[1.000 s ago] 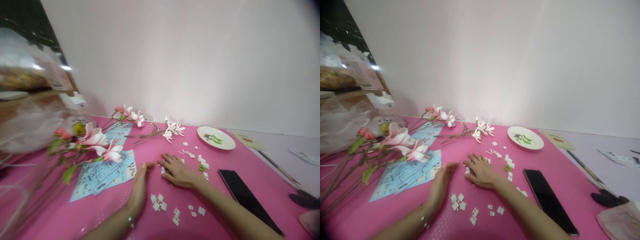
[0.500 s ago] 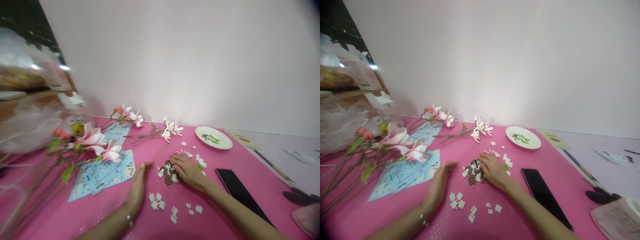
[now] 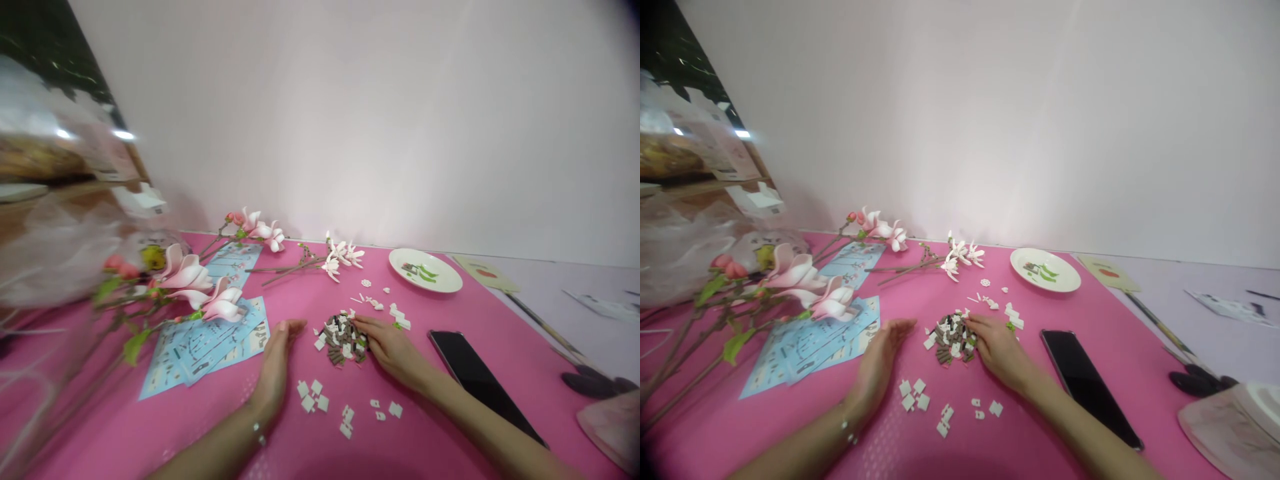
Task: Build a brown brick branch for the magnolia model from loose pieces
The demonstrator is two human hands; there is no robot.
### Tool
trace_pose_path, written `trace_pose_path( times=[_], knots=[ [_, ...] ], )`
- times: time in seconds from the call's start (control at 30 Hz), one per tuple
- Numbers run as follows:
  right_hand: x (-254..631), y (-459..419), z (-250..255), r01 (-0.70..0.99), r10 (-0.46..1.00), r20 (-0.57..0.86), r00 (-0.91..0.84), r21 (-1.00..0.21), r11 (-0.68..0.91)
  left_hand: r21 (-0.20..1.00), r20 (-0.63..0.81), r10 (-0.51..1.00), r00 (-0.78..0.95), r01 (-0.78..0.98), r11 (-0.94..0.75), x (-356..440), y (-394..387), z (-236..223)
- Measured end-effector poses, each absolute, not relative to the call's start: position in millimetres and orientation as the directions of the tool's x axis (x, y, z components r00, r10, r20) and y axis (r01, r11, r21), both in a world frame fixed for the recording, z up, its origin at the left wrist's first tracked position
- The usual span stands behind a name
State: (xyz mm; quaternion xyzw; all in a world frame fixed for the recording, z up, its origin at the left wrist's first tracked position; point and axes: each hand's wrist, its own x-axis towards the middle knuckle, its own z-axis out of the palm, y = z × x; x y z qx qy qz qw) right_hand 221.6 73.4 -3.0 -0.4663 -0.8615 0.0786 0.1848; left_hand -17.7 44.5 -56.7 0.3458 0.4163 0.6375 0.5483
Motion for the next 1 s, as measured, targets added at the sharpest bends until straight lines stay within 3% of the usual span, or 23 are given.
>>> trace_pose_path(
  times=[0.4, 0.83, 1.0],
  knots=[
    [182.2, 50.9, 3.3, 0.686, 0.725, 0.291, -0.624, -0.241, 0.687, 0.915, -0.012, 0.985, -0.173, -0.399, -0.058, -16.9, 44.1, -58.7],
    [171.2, 55.3, -0.5, 0.689, 0.685, 0.243, -0.687, -0.082, 0.72, 0.924, 0.011, 0.981, -0.194, -0.374, -0.085, -15.7, 42.4, -53.2],
    [169.5, 56.9, -8.1, 0.685, 0.679, 0.262, -0.686, -0.082, 0.724, 0.925, 0.025, 0.981, -0.194, -0.367, -0.096, -15.8, 42.6, -52.9]
  ],
)
